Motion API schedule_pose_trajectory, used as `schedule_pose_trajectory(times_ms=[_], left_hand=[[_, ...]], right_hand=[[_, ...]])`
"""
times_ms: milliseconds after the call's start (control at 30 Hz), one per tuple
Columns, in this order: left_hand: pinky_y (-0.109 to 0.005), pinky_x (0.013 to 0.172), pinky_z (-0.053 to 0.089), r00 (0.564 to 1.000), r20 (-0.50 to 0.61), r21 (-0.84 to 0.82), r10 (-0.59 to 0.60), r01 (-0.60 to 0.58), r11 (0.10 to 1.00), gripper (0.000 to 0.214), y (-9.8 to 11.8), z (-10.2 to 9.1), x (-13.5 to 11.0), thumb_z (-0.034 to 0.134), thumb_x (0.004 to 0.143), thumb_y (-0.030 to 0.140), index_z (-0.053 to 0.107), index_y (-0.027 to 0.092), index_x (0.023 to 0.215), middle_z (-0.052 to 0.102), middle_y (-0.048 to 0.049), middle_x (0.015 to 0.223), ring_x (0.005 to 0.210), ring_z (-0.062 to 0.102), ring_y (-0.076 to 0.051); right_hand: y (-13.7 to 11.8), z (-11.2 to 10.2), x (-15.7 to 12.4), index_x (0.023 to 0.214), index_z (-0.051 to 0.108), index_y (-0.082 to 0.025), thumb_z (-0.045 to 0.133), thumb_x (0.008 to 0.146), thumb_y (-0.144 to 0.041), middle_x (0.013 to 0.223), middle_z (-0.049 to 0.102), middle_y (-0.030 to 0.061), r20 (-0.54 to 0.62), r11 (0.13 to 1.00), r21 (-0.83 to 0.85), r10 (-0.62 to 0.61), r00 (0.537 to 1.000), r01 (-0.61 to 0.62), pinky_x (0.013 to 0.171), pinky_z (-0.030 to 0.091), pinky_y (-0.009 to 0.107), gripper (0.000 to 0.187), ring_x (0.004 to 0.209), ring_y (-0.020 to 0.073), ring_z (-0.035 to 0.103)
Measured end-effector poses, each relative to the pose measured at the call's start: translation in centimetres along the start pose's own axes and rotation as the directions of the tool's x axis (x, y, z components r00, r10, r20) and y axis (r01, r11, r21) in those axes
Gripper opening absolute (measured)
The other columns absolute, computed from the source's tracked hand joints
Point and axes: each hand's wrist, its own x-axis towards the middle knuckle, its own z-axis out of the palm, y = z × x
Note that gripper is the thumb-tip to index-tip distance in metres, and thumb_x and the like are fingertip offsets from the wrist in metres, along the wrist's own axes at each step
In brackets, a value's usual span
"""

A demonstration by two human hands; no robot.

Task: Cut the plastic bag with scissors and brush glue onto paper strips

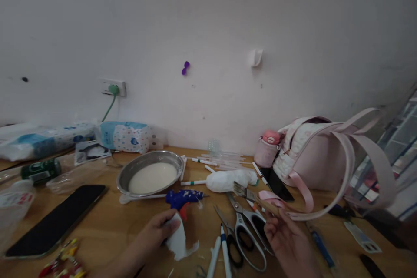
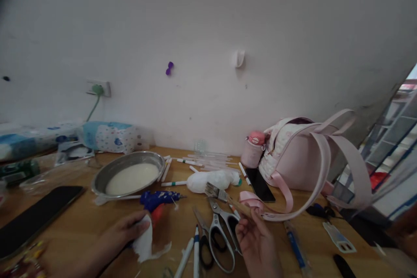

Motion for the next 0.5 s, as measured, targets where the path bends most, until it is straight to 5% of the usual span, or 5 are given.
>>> schedule_pose_trajectory(times_ms=[100,200,367,500], left_hand=[[-0.035,0.079,0.04,0.988,-0.123,0.09,0.089,-0.078,0.993,0.026,-0.5,0.6,-0.2,0.053,0.068,0.045,0.061,0.02,0.07,0.058,-0.0051,0.08,0.083,0.051,-0.026],[-0.04,0.087,0.038,0.974,-0.131,0.281,0.185,-0.143,0.949,0.022,-0.6,1.4,-0.2,0.048,0.075,0.031,0.067,0.019,0.073,0.058,-0.0102,0.093,0.094,0.05,-0.029],[-0.043,0.085,0.04,0.972,-0.064,0.797,0.226,-0.087,0.598,0.037,-0.1,1.8,0.2,0.035,0.084,0.016,0.069,0.023,0.098,0.054,-0.0152,0.114,0.104,0.05,-0.032],[-0.045,0.087,0.038,0.973,-0.099,0.842,0.206,-0.028,0.538,0.038,-0.4,1.5,1.0,0.034,0.084,0.017,0.068,0.025,0.101,0.055,-0.0132,0.113,0.11,0.048,-0.033]], right_hand=[[0.0,-0.2,0.1,0.071,0.065,-0.015,0.085,0.045,-0.004,0.063,0.07,0.0067,-0.018,1.0,-0.015,0.003,1.0,-0.003,0.047,0.05,0.02,0.035,0.05,0.0099,0.056],[0.0,-0.1,0.0,0.073,0.065,-0.015,0.086,0.044,-0.007,0.062,0.069,0.0051,-0.022,0.999,-0.037,-0.021,1.0,0.02,0.046,0.049,0.02,0.037,0.049,0.0098,0.055],[-0.1,0.1,-0.2,0.079,0.065,-0.017,0.084,0.05,-0.007,0.061,0.067,0.0012,-0.016,0.999,-0.034,-0.011,1.0,0.01,0.047,0.05,0.019,0.036,0.049,0.0088,0.055],[0.0,0.4,-0.2,0.076,0.064,-0.018,0.084,0.05,-0.007,0.062,0.067,-0.0008,-0.02,0.999,-0.034,-0.017,1.0,0.016,0.046,0.049,0.019,0.034,0.049,0.009,0.056]])
